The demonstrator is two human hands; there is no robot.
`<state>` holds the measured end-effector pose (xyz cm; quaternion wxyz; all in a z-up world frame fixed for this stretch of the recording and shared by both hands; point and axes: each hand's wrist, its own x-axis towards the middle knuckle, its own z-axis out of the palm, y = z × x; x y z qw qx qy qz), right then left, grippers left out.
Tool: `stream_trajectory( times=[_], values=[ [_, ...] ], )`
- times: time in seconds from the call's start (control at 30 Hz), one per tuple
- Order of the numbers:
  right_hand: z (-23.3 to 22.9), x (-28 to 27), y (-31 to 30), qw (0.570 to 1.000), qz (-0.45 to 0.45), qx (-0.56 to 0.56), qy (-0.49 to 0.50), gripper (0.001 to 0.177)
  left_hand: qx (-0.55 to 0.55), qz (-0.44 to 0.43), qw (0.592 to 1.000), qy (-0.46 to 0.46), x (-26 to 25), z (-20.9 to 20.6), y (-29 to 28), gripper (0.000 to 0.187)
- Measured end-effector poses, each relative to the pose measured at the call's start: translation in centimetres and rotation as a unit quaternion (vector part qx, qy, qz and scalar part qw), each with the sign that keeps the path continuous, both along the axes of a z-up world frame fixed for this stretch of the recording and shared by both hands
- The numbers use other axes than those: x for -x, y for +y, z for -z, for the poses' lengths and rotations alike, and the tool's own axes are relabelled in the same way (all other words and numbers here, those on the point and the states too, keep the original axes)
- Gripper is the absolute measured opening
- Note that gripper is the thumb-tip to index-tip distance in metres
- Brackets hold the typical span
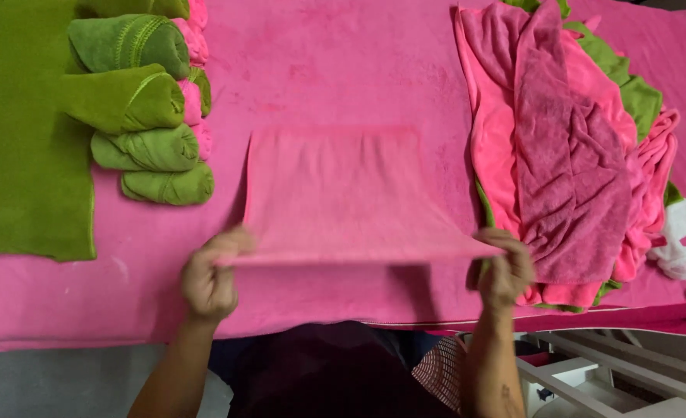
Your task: Folding and rolling small towels into decorative shapes on a treatment table
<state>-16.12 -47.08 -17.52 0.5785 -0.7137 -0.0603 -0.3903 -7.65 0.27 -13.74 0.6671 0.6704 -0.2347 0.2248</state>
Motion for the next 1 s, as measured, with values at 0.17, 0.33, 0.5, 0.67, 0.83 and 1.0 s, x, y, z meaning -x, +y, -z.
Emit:
stream_trajectory(
  times=[0.17, 0.33, 0.5, 0.67, 0.83, 1.0],
  values=[
    [-11.2, 0.8, 1.4, 0.992, 0.035, 0.068, -0.099, 0.023, 0.112, -0.11, 0.988, -0.006, 1.9, -6.5, -1.6, 0.016],
    [-14.4, -2.0, 0.0, 0.988, 0.096, 0.105, -0.053, 0.023, -0.082, -0.308, 0.946, -0.061, -2.5, -7.2, -2.4, 0.008],
    [-16.6, -13.5, 1.4, 0.965, 0.111, 0.205, 0.117, 0.012, -0.122, -0.207, 0.969, 0.058, -14.0, -6.2, -6.1, 0.015],
    [0.3, -26.7, -5.5, 0.963, 0.07, 0.188, 0.179, 0.02, -0.216, -0.213, 0.934, 0.188, -24.3, 7.0, -7.7, 0.041],
    [2.8, -18.7, -1.5, 0.907, 0.113, 0.24, 0.328, 0.027, -0.385, -0.203, 0.876, 0.208, -16.6, 10.1, -6.8, 0.059],
    [-1.6, -6.0, 6.8, 0.746, 0.087, 0.232, 0.618, 0.043, -0.411, -0.12, 0.848, 0.313, -7.8, 10.3, -7.5, 0.051]
  ],
)
